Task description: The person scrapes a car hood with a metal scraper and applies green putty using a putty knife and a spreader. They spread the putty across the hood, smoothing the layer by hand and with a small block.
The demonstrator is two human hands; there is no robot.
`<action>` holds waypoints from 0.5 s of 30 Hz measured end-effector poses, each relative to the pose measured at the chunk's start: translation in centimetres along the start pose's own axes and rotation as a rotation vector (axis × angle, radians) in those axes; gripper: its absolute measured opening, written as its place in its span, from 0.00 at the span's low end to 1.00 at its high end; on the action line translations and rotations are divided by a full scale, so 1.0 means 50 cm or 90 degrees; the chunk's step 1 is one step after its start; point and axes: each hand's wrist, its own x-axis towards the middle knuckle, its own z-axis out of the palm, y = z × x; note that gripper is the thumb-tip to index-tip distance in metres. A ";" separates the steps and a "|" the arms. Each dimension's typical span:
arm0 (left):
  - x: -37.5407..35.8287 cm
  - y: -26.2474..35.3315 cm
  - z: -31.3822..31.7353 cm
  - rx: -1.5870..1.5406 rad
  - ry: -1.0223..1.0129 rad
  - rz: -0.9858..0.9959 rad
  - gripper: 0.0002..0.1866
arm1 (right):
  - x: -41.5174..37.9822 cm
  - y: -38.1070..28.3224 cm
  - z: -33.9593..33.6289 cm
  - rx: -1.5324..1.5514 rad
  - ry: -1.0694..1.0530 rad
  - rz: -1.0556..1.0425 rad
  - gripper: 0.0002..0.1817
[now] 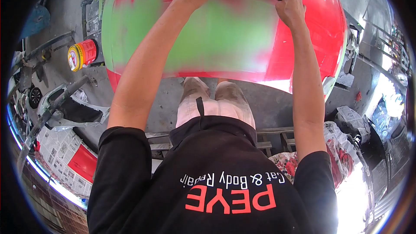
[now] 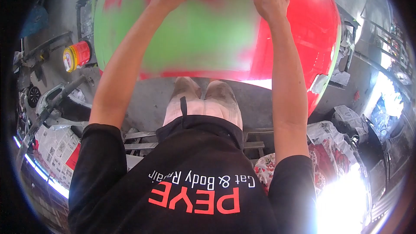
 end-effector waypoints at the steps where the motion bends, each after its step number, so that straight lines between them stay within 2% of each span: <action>1: -0.008 -0.001 0.005 -0.004 0.018 0.013 0.14 | -0.009 -0.001 0.000 0.010 -0.004 0.000 0.29; 7: -0.065 0.012 0.031 0.014 0.014 -0.065 0.12 | -0.061 0.002 0.019 0.017 0.018 -0.014 0.30; 15: -0.133 0.028 0.050 0.012 0.022 -0.081 0.12 | -0.135 0.005 0.045 0.033 0.035 -0.019 0.32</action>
